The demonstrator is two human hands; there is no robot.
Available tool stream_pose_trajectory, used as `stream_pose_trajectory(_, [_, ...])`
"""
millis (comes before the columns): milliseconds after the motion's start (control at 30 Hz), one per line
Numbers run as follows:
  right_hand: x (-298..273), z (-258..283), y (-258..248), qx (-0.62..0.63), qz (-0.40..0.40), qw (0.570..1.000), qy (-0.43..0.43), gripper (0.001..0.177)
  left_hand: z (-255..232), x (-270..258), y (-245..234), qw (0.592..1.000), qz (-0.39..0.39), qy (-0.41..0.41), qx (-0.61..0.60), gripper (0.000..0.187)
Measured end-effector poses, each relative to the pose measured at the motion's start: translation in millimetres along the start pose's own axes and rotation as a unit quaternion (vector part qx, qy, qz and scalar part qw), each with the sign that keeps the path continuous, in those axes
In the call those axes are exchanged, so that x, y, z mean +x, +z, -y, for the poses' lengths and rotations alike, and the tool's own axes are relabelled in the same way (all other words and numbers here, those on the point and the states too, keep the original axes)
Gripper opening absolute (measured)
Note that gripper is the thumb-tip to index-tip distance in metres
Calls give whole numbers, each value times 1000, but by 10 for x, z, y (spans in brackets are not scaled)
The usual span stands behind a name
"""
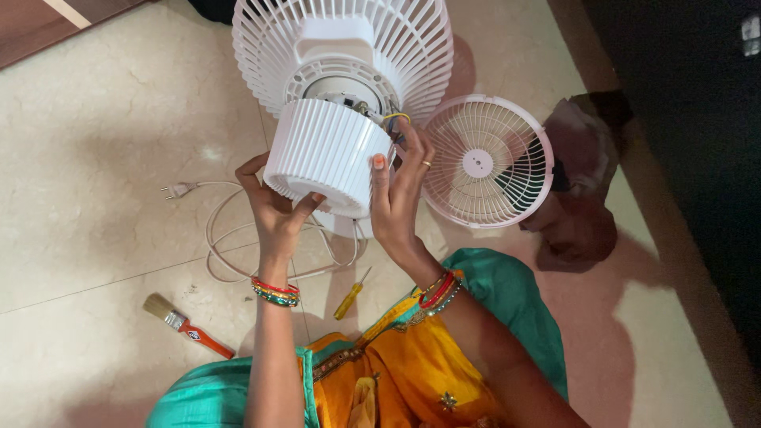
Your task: The person disassembles a white electric fan by removing the front grille and motor housing, then reassembles it by placing the components back and securing them with a screwdriver.
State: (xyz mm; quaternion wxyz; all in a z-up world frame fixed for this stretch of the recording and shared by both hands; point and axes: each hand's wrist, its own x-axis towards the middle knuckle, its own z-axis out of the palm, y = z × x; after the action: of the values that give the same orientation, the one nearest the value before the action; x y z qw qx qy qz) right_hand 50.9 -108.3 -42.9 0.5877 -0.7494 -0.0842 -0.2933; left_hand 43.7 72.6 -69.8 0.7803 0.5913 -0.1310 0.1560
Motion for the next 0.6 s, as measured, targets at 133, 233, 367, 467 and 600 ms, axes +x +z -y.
stream_pose_trajectory(133, [90, -24, -24, 106, -13, 994, 10, 61, 20, -3, 62, 1000, -10, 11, 11, 81])
stream_pose_trajectory(233, [159, -90, -119, 54, 8, 998, -19, 45, 22, -6, 176, 999, -28, 28, 20, 82])
stream_pose_trajectory(367, [296, -261, -199, 91, 32, 995, 33, 34, 9, -44, 331, 995, -65, 49, 51, 82])
stream_pose_trajectory(467, [431, -384, -293, 233, 105, 963, 81, 38, -9, -46, 411, 992, -78, 63, 73, 81])
stream_pose_trajectory(600, [439, -366, -354, 225, 161, 959, 53, 81, -5, -74, 489, 987, -101, 50, 114, 78])
